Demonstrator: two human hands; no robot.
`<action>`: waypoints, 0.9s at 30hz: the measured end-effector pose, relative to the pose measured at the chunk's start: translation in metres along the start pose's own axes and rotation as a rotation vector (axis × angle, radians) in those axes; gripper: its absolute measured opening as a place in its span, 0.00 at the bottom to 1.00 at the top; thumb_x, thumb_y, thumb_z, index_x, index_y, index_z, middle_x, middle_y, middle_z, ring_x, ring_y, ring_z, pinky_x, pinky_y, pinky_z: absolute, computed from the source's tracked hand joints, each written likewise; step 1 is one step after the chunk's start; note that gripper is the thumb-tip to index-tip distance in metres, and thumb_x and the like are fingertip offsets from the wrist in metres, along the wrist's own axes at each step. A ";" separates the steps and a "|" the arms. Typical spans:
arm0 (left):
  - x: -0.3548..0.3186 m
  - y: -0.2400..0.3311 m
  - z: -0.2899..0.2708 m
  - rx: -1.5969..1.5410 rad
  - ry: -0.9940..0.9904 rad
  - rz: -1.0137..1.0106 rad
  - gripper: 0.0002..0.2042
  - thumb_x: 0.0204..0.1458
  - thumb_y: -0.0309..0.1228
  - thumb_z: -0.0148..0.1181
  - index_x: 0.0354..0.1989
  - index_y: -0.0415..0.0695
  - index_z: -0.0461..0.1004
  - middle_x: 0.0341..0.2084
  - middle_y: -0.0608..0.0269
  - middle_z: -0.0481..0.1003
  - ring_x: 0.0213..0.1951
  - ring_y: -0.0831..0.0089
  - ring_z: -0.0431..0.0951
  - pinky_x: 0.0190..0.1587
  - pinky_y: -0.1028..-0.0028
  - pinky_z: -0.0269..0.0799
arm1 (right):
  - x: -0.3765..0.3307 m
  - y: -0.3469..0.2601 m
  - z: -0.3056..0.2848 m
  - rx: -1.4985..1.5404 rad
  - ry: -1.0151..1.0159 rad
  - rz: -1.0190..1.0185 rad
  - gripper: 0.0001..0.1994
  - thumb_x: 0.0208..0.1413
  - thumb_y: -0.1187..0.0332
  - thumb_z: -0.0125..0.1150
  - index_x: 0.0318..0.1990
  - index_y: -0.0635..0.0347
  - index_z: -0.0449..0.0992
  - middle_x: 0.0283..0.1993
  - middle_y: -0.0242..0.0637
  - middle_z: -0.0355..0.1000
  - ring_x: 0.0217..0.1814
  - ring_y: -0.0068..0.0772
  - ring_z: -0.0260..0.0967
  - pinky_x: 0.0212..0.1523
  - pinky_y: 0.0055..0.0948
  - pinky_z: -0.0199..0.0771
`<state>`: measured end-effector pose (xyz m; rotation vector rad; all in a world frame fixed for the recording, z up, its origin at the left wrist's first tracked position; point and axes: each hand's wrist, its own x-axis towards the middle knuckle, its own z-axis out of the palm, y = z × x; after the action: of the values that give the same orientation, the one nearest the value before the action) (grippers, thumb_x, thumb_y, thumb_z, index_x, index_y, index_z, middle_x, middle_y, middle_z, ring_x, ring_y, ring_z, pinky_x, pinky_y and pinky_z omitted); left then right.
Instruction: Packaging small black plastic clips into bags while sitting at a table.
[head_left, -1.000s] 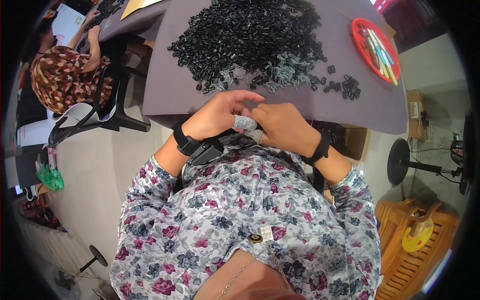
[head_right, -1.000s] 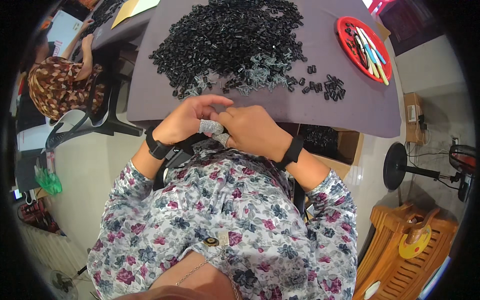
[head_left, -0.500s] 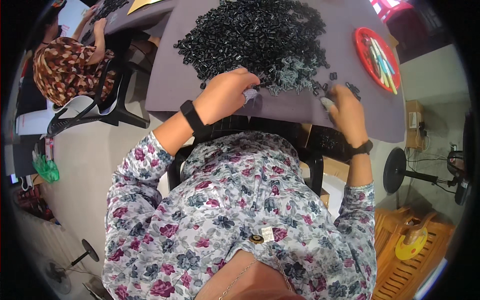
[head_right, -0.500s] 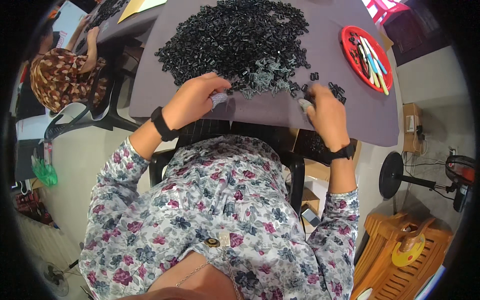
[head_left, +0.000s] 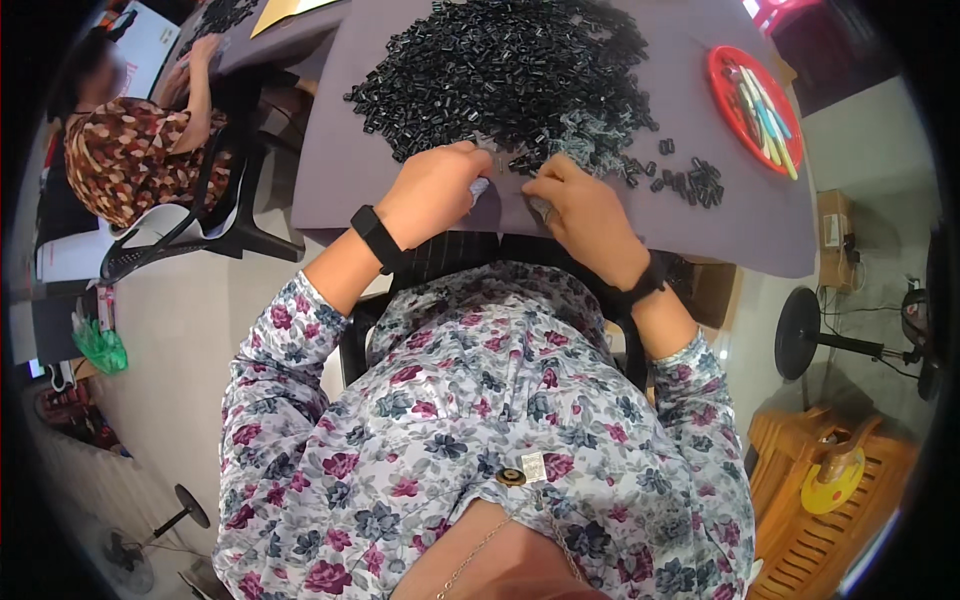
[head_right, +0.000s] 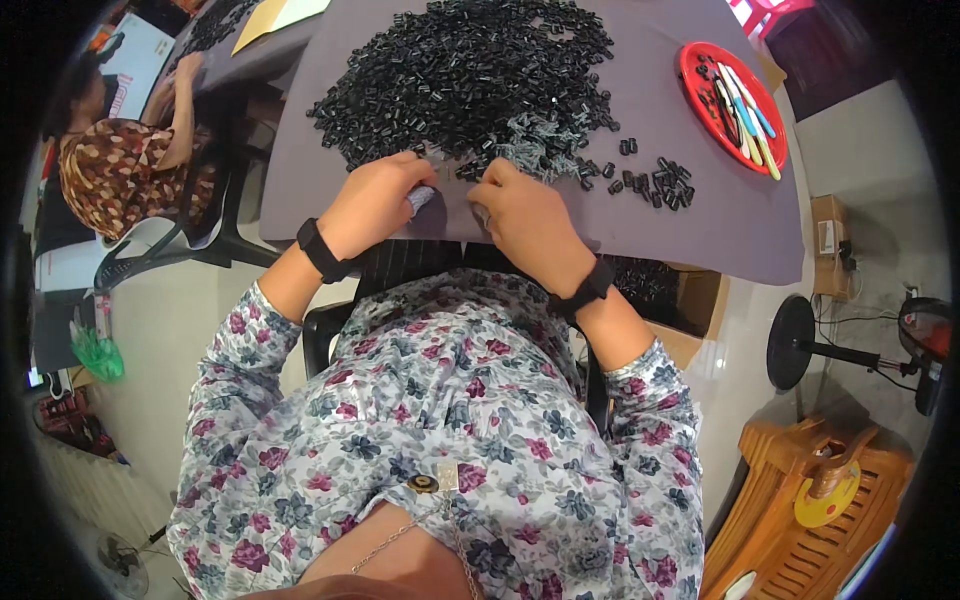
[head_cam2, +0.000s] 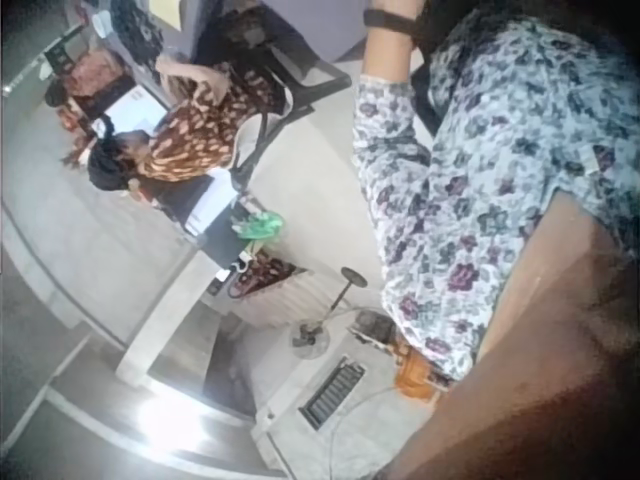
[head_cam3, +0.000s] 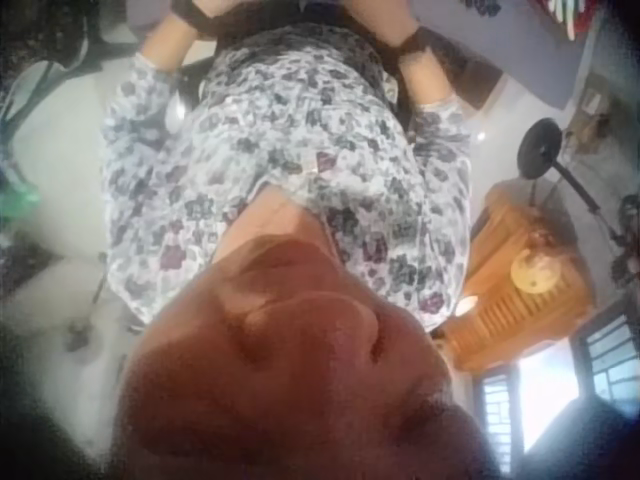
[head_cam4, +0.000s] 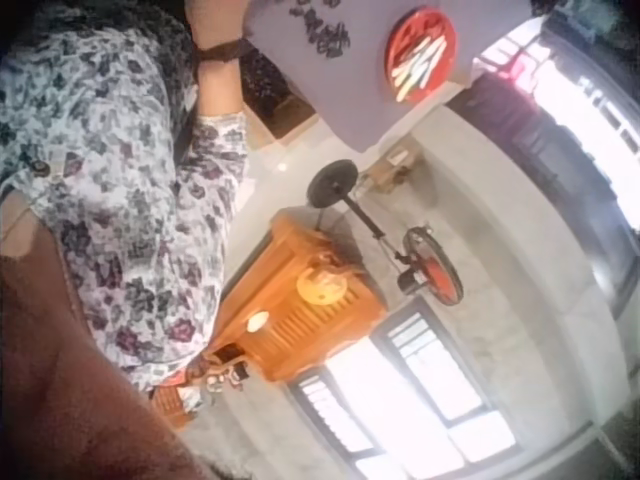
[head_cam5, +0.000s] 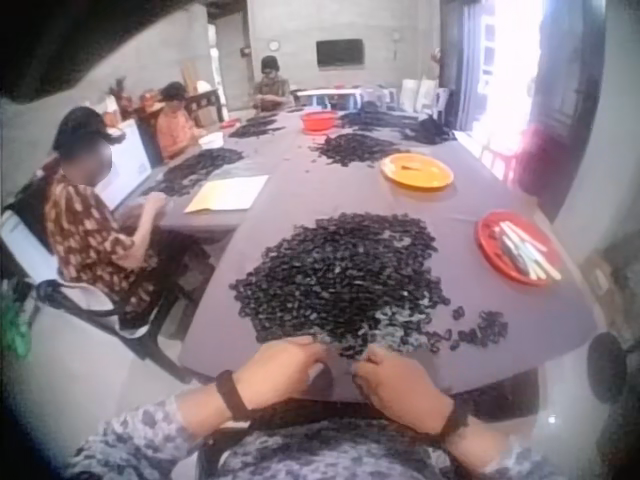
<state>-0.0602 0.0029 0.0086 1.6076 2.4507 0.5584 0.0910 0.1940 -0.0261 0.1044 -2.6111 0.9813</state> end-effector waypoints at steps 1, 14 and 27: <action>-0.001 -0.001 0.001 -0.009 0.007 -0.005 0.12 0.44 0.17 0.59 0.39 0.41 0.78 0.35 0.53 0.77 0.41 0.49 0.80 0.43 0.55 0.76 | -0.002 -0.002 0.000 0.019 -0.025 -0.007 0.12 0.51 0.80 0.62 0.44 0.60 0.80 0.43 0.39 0.72 0.44 0.49 0.76 0.42 0.41 0.77; -0.006 -0.002 0.007 -0.074 0.078 -0.017 0.12 0.45 0.16 0.58 0.38 0.40 0.79 0.36 0.51 0.78 0.40 0.47 0.80 0.42 0.54 0.75 | -0.005 -0.012 -0.003 -0.016 -0.069 0.075 0.20 0.48 0.84 0.60 0.50 0.58 0.81 0.48 0.39 0.72 0.43 0.46 0.78 0.45 0.40 0.79; -0.006 -0.003 0.003 -0.069 0.006 -0.056 0.17 0.44 0.13 0.55 0.44 0.39 0.78 0.38 0.52 0.78 0.43 0.49 0.80 0.45 0.59 0.76 | -0.018 0.008 -0.027 0.016 -0.016 0.152 0.18 0.52 0.81 0.60 0.50 0.57 0.82 0.49 0.39 0.72 0.47 0.45 0.75 0.47 0.39 0.77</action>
<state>-0.0594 -0.0026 0.0038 1.5089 2.4440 0.6323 0.1145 0.2172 -0.0184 -0.0831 -2.6581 1.0559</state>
